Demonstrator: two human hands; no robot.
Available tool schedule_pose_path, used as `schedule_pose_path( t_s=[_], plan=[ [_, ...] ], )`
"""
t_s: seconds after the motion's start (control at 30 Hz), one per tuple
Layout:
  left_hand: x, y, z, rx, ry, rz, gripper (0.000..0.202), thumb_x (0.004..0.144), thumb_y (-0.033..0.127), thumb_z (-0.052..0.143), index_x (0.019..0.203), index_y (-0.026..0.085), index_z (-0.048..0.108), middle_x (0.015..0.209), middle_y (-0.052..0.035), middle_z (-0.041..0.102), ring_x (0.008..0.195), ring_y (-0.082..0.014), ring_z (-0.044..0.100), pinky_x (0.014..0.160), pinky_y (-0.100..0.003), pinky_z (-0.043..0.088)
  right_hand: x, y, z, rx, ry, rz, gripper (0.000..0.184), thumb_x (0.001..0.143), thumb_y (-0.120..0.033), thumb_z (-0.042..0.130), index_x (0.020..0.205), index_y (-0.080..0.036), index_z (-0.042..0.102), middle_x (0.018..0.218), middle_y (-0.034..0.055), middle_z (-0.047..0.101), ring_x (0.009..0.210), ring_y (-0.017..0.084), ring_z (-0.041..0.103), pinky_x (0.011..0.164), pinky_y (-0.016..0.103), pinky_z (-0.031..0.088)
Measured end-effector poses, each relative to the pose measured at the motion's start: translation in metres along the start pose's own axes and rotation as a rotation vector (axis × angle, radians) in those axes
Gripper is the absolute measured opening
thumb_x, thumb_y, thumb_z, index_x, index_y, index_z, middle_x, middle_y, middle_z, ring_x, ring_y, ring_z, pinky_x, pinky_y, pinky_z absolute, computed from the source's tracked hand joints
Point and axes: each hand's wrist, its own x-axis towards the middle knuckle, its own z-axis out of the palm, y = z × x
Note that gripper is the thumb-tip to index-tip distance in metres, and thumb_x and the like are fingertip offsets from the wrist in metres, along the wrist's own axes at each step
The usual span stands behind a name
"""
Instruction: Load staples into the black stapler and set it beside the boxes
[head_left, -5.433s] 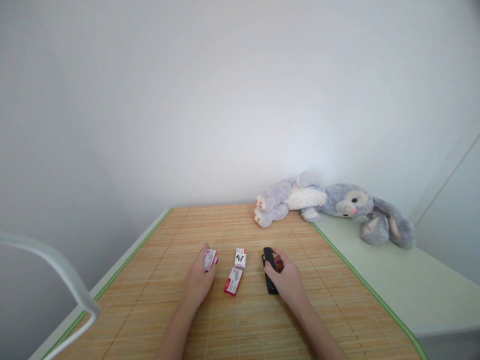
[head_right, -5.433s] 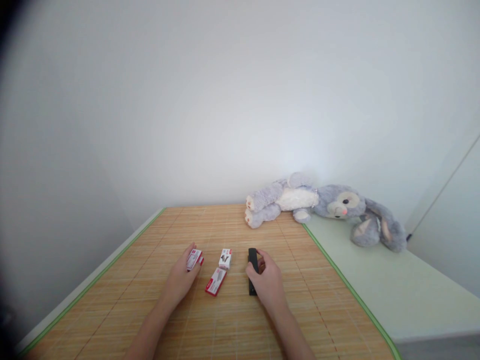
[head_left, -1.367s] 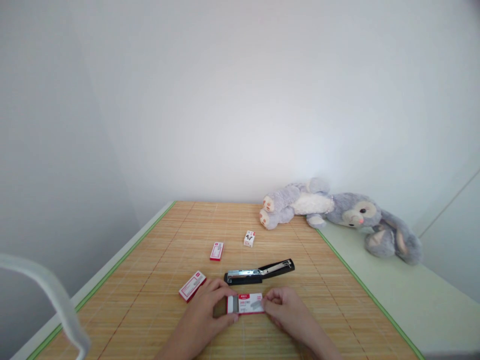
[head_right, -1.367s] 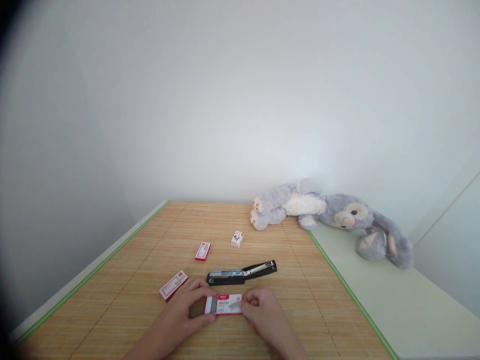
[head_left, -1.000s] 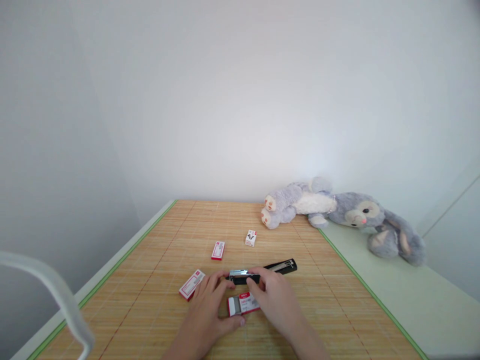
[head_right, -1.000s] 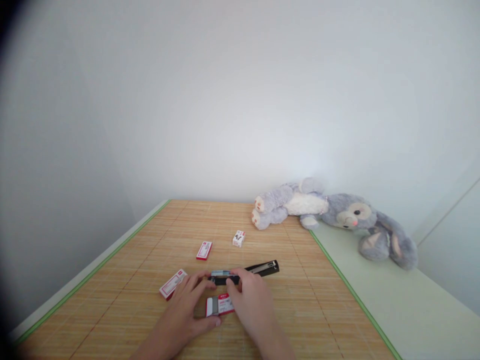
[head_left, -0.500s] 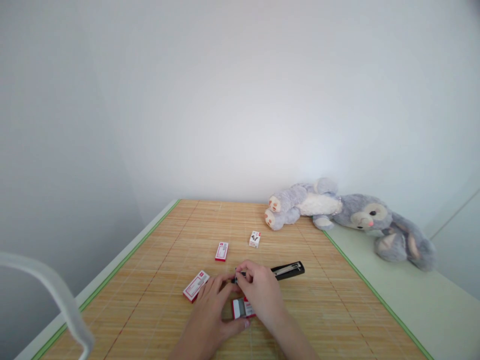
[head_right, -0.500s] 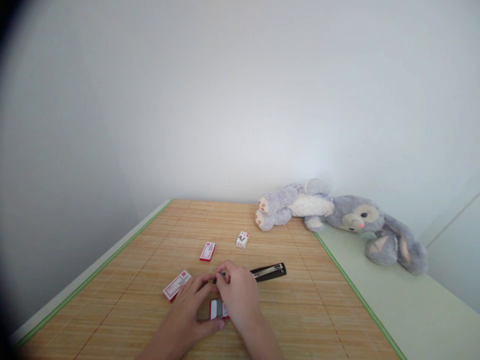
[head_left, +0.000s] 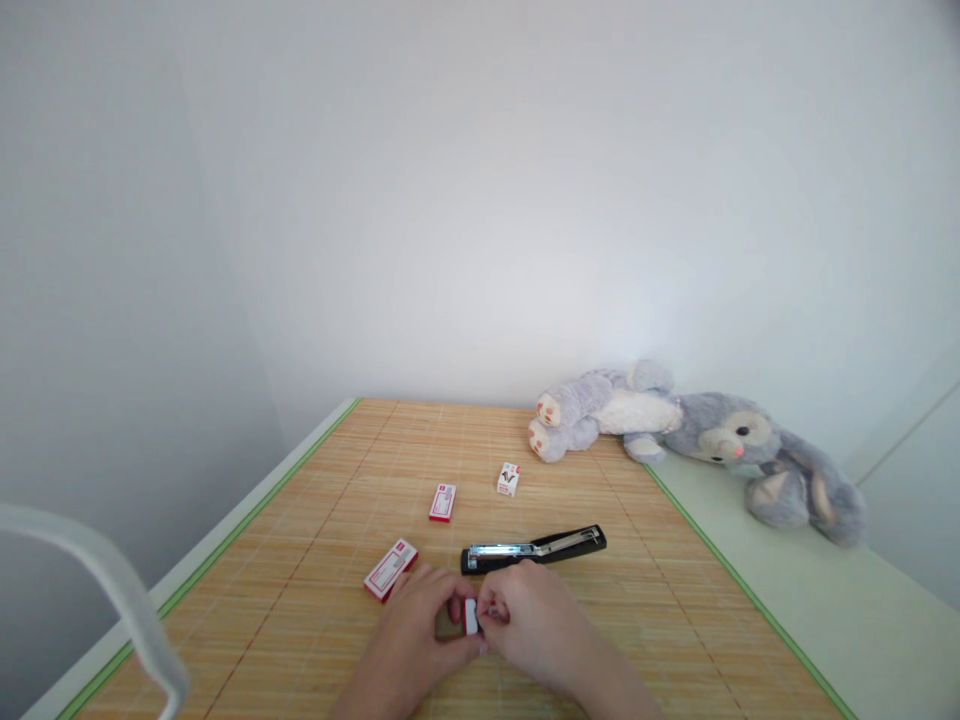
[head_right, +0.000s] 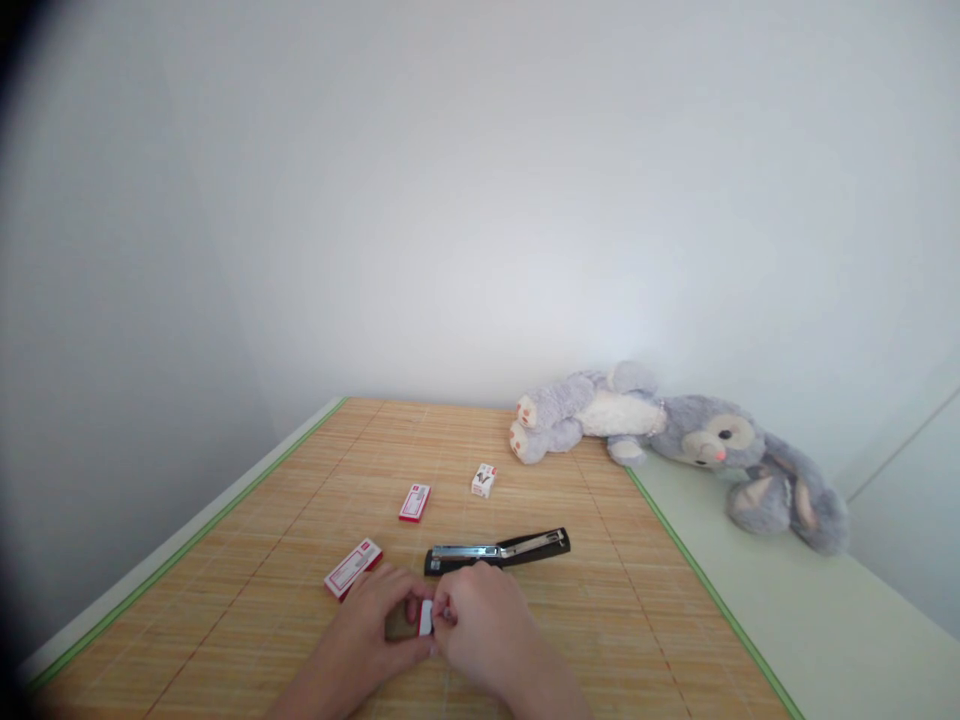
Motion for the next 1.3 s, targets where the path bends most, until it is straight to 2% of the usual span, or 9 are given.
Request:
schedule_pose_path(
  t_s=[0.3,0.43,0.57,0.83,0.97,1.07,1.13,1.23,1.3],
  plan=[
    [0.001,-0.003,0.001,-0.025,-0.015,-0.012,0.023,0.071,0.036,0.081,0.091,0.027,0.072,0.088,0.0012,0.070,0.088,-0.0204,0.061,0.081,-0.031,0.039,0.000,0.000,-0.007,0.065,-0.011,0.033,0.016,0.073,-0.018,0.064,0.078,-0.026,0.077,0.071,-0.0006,0.072,0.065,0.015,0.060,0.060,0.025,0.030],
    [0.000,-0.002,0.001,-0.047,0.002,-0.042,0.025,0.071,0.034,0.081,0.094,0.028,0.072,0.085,0.0024,0.071,0.085,-0.0197,0.061,0.079,-0.031,0.039,-0.008,0.020,-0.026,0.082,-0.003,0.084,0.031,0.071,-0.024,0.072,0.102,-0.029,0.076,0.071,-0.0025,0.071,0.066,0.015,0.059,0.060,0.024,0.030],
    [0.000,0.002,0.003,-0.089,-0.025,-0.078,0.028,0.071,0.032,0.081,0.097,0.028,0.073,0.080,0.0038,0.071,0.082,-0.0194,0.063,0.080,-0.031,0.039,-0.019,0.043,-0.037,0.108,-0.100,0.128,0.033,0.065,-0.023,0.078,0.098,-0.026,0.076,0.071,-0.0035,0.070,0.062,0.014,0.057,0.056,0.023,0.028],
    [0.002,0.008,0.014,-0.118,-0.035,-0.082,0.040,0.072,0.035,0.081,0.111,0.030,0.073,0.094,0.0005,0.072,0.092,-0.0225,0.064,0.088,-0.034,0.044,-0.017,0.034,-0.019,0.243,-0.105,0.053,0.020,0.070,-0.020,0.074,0.090,-0.023,0.075,0.072,-0.0033,0.069,0.063,0.013,0.056,0.058,0.022,0.033],
    [0.000,0.013,0.014,-0.053,0.029,-0.067,0.050,0.086,0.052,0.068,0.133,0.035,0.062,0.118,-0.0031,0.068,0.106,-0.0250,0.062,0.096,-0.037,0.044,-0.018,0.035,-0.034,0.213,0.000,0.029,0.027,0.077,-0.031,0.077,0.103,-0.026,0.074,0.077,-0.0020,0.068,0.070,0.016,0.060,0.064,0.024,0.040],
    [0.001,0.016,0.016,0.033,0.033,-0.042,0.049,0.092,0.057,0.058,0.137,0.037,0.059,0.126,-0.0046,0.064,0.115,-0.0268,0.059,0.100,-0.039,0.042,-0.020,0.052,-0.059,0.136,0.241,-0.029,0.023,0.082,-0.029,0.072,0.105,-0.027,0.074,0.096,0.0026,0.069,0.094,0.020,0.062,0.085,0.029,0.045],
    [0.002,0.016,0.018,0.083,0.038,-0.045,0.052,0.092,0.059,0.057,0.139,0.037,0.057,0.127,-0.0057,0.063,0.118,-0.0279,0.057,0.101,-0.040,0.041,-0.021,0.072,-0.074,0.106,0.321,-0.051,0.029,0.083,-0.030,0.071,0.111,-0.026,0.073,0.113,0.0058,0.067,0.110,0.023,0.059,0.098,0.033,0.043],
    [0.003,0.015,0.022,0.121,0.044,-0.051,0.054,0.094,0.060,0.053,0.142,0.037,0.054,0.127,-0.0063,0.064,0.120,-0.0286,0.056,0.102,-0.041,0.039,-0.024,0.105,-0.089,0.131,0.267,0.006,0.049,0.074,-0.034,0.081,0.121,-0.025,0.071,0.126,0.0092,0.065,0.119,0.027,0.057,0.106,0.038,0.041],
    [0.004,0.015,0.024,0.128,0.045,-0.044,0.055,0.093,0.061,0.054,0.142,0.037,0.054,0.128,-0.0063,0.064,0.120,-0.0292,0.056,0.102,-0.042,0.039,-0.025,0.122,-0.093,0.212,0.179,0.040,0.041,0.076,-0.038,0.079,0.113,-0.023,0.073,0.118,0.0090,0.070,0.113,0.028,0.061,0.103,0.039,0.043]
  ],
)
